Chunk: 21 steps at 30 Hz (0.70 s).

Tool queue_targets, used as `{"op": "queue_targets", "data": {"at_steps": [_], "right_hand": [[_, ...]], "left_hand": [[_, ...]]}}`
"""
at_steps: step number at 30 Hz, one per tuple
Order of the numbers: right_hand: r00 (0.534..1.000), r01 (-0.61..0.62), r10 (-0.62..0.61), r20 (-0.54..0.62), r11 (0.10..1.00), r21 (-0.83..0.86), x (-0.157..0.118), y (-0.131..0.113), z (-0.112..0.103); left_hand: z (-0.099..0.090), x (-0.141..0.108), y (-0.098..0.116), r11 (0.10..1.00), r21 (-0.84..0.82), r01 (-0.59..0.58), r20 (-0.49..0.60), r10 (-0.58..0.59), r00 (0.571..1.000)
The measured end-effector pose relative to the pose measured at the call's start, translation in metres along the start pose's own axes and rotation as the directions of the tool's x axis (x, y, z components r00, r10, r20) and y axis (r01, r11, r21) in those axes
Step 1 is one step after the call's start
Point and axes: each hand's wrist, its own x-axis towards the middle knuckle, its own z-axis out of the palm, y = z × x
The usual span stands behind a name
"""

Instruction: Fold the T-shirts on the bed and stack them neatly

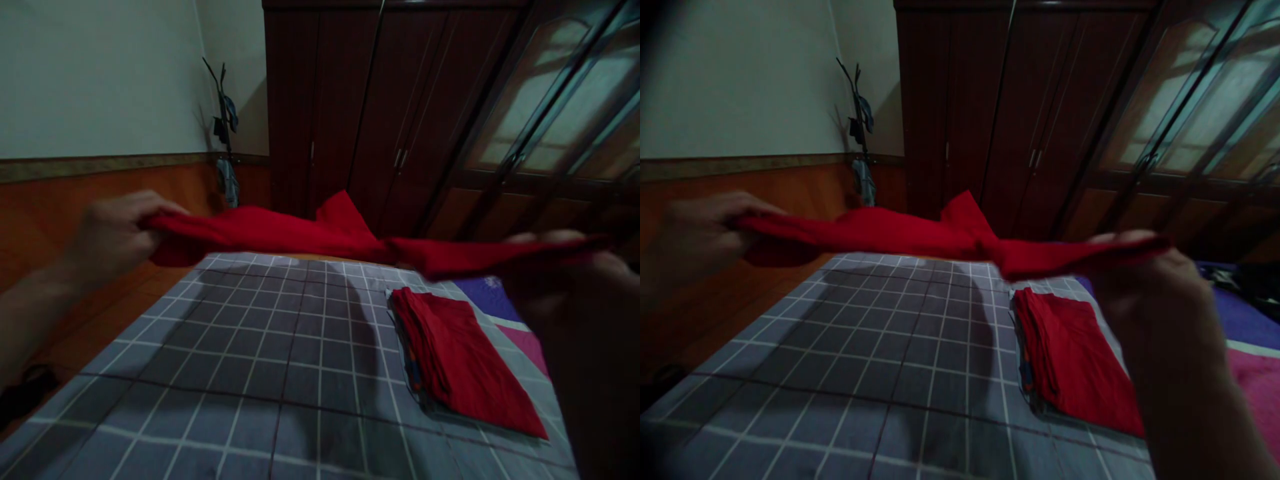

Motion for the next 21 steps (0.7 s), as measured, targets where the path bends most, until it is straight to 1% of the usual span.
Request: {"op": "queue_targets", "data": {"at_steps": [1, 2, 3, 4, 5, 6, 7, 9, 11, 12, 13, 14, 15, 16, 17, 18, 19, 20, 21], "right_hand": [[0.997, -0.043, 0.040, 0.059, 0.998, 0.051, -0.029, -0.005, 0.011], [0.984, -0.113, 0.093, 0.153, 0.985, 0.134, -0.057, -0.010, 0.026], [0.967, -0.151, 0.112, 0.230, 0.976, 0.157, -0.083, -0.014, 0.042], [0.944, -0.150, 0.095, 0.317, 0.976, 0.156, -0.107, -0.018, 0.059], [0.909, -0.131, 0.049, 0.414, 0.976, 0.172, -0.128, -0.020, 0.078], [0.862, -0.134, 0.011, 0.507, 0.969, 0.207, -0.145, -0.022, 0.096], [0.847, -0.167, 0.028, 0.531, 0.962, 0.215, -0.158, -0.023, 0.113], [0.839, -0.213, 0.062, 0.540, 0.952, 0.222, -0.172, -0.024, 0.140], [0.834, -0.239, 0.074, 0.546, 0.942, 0.238, -0.175, -0.025, 0.157], [0.822, -0.243, 0.065, 0.565, 0.939, 0.245, -0.172, -0.024, 0.160], [0.808, -0.240, 0.052, 0.587, 0.939, 0.248, -0.168, -0.021, 0.161], [0.798, -0.231, 0.048, 0.601, 0.945, 0.232, -0.162, -0.014, 0.159], [0.798, -0.221, 0.072, 0.598, 0.959, 0.180, -0.154, -0.004, 0.156], [0.799, -0.225, 0.146, 0.583, 0.972, 0.066, -0.146, 0.011, 0.151], [0.806, -0.239, 0.240, 0.540, 0.968, -0.073, -0.137, 0.030, 0.147], [0.803, -0.276, 0.377, 0.462, 0.922, -0.272, -0.128, 0.053, 0.141], [0.748, -0.354, 0.562, 0.353, 0.788, -0.505, -0.118, 0.078, 0.137], [0.719, -0.405, 0.644, 0.262, 0.694, -0.596, -0.109, 0.103, 0.132], [0.693, -0.441, 0.694, 0.195, 0.622, -0.647, -0.100, 0.128, 0.128]], "left_hand": [[0.013, -0.016, -0.010, 1.000, -0.024, -0.014, 0.089, 0.016, 0.996], [0.026, -0.031, -0.017, 1.000, -0.023, 0.015, 0.210, -0.010, 0.978], [0.039, -0.045, -0.021, 0.998, -0.010, 0.062, 0.306, -0.056, 0.950], [0.050, -0.058, -0.020, 0.993, -0.014, 0.115, 0.390, -0.101, 0.915], [0.060, -0.071, -0.013, 0.985, -0.041, 0.170, 0.453, -0.133, 0.882], [0.067, -0.083, 0.000, 0.969, -0.102, 0.226, 0.498, -0.147, 0.855], [0.073, -0.095, 0.019, 0.940, -0.201, 0.275, 0.550, -0.124, 0.826], [0.079, -0.119, 0.064, 0.833, -0.400, 0.383, 0.642, -0.044, 0.766], [0.085, -0.138, 0.109, 0.729, -0.533, 0.429, 0.709, 0.107, 0.698], [0.088, -0.144, 0.126, 0.688, -0.584, 0.430, 0.697, 0.155, 0.700], [0.091, -0.147, 0.138, 0.658, -0.604, 0.450, 0.695, 0.159, 0.701], [0.095, -0.148, 0.144, 0.637, -0.606, 0.476, 0.695, 0.133, 0.707], [0.098, -0.146, 0.145, 0.620, -0.595, 0.511, 0.696, 0.079, 0.714], [0.101, -0.142, 0.142, 0.604, -0.579, 0.548, 0.696, 0.016, 0.718], [0.103, -0.138, 0.135, 0.587, -0.575, 0.570, 0.684, -0.038, 0.728], [0.103, -0.134, 0.127, 0.570, -0.585, 0.577, 0.661, -0.077, 0.747], [0.103, -0.130, 0.118, 0.557, -0.607, 0.567, 0.630, -0.098, 0.771], [0.102, -0.126, 0.110, 0.546, -0.635, 0.547, 0.593, -0.109, 0.798], [0.100, -0.124, 0.103, 0.535, -0.662, 0.525, 0.562, -0.110, 0.820]]}}
